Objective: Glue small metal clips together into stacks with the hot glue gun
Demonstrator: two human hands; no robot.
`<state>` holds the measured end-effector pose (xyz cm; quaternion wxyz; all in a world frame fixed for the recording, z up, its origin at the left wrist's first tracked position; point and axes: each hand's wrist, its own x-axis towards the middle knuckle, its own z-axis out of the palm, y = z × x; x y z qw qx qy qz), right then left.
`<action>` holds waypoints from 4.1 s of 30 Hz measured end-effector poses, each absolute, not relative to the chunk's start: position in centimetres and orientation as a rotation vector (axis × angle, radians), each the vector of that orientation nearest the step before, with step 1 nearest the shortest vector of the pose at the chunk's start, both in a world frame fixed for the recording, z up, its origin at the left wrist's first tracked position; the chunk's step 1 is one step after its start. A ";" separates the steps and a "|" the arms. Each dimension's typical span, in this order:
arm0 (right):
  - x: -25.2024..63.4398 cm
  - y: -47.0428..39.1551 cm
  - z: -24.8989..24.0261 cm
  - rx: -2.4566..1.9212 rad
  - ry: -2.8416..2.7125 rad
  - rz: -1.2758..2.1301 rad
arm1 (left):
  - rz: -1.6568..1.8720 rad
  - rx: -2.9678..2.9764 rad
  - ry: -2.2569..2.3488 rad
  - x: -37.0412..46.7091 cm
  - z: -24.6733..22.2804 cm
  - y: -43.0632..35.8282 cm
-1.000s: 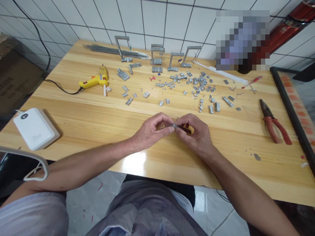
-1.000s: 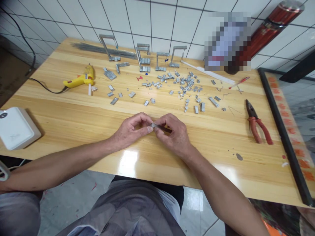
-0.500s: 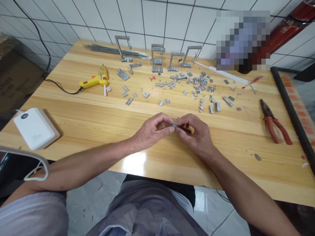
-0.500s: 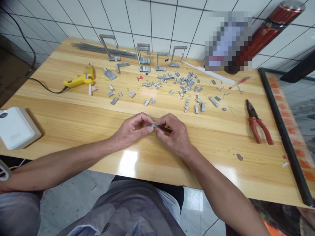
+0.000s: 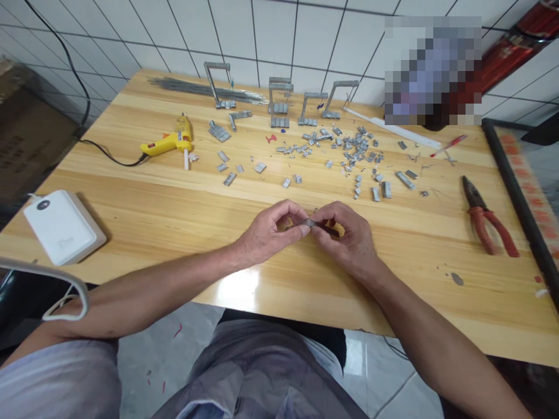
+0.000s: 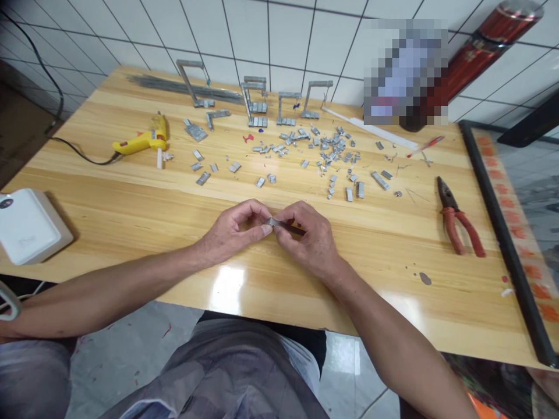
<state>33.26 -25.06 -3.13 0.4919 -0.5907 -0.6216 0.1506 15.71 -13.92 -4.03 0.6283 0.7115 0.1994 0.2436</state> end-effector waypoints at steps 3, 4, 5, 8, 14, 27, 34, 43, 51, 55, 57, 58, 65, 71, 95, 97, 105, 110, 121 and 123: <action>33.2 -25.1 -3.2 -1.432 -1.495 0.363 | 0.559 1.645 0.475 15.8 -4.0 -13.9; 33.2 -25.1 -3.3 -1.429 -1.493 0.364 | 0.560 1.649 0.485 15.8 -4.0 -13.9; 33.2 -25.1 -3.4 -1.428 -1.495 0.365 | 0.560 1.651 0.493 15.8 -4.1 -13.9; 33.1 -25.1 -3.6 -1.433 -1.502 0.372 | 0.560 1.649 0.510 15.8 -4.2 -13.9; 33.4 -25.0 -3.8 -1.490 -1.500 0.421 | 0.512 1.662 0.573 15.6 -4.3 -13.7; 34.2 -24.7 -4.7 -1.652 -1.603 0.374 | 0.534 2.240 0.525 15.6 -4.0 -12.9; 34.1 -24.7 -4.9 -1.719 -1.692 0.350 | 0.493 2.443 0.583 15.5 -4.9 -12.6; 34.1 -24.7 -4.9 -1.768 -1.711 0.350 | 0.556 2.465 0.477 15.5 -5.4 -11.9; 35.4 -24.8 -3.8 -1.788 -1.604 0.300 | 0.534 2.473 0.431 15.5 -5.6 -11.7; 35.6 -25.0 -3.3 -1.809 -1.672 0.359 | 0.507 2.496 0.449 15.5 -5.7 -11.8; 35.5 -25.1 -3.2 -1.833 -1.721 0.375 | 0.502 2.503 0.467 15.5 -5.7 -11.8; 35.4 -25.2 -3.3 -1.843 -1.741 0.372 | 0.500 2.505 0.473 15.5 -5.8 -11.8; 34.6 -24.9 -4.5 -1.849 -1.832 0.268 | 0.481 2.532 0.490 15.6 -5.8 -11.8; 34.5 -24.9 -4.7 -1.837 -1.829 0.257 | 0.449 2.503 0.517 15.6 -5.4 -12.0; 35.4 -25.3 -3.6 -1.944 -1.927 0.247 | 0.460 2.438 0.524 15.5 -5.2 -12.0; 35.3 -25.2 -3.6 -1.919 -1.932 0.253 | 0.476 2.410 0.523 15.5 -5.2 -12.0; 35.1 -25.2 -3.3 -1.788 -1.870 0.222 | 0.583 2.158 0.594 15.4 -4.4 -11.9; 34.8 -25.2 -3.0 -1.705 -1.710 0.113 | 0.663 1.999 0.652 15.4 -4.4 -11.8; 35.0 -25.1 -2.8 -1.724 -1.481 0.083 | 0.653 1.866 0.646 15.4 -4.7 -11.8; 35.0 -25.1 -3.0 -1.734 -1.546 0.125 | 0.669 1.860 0.657 15.5 -4.7 -11.8</action>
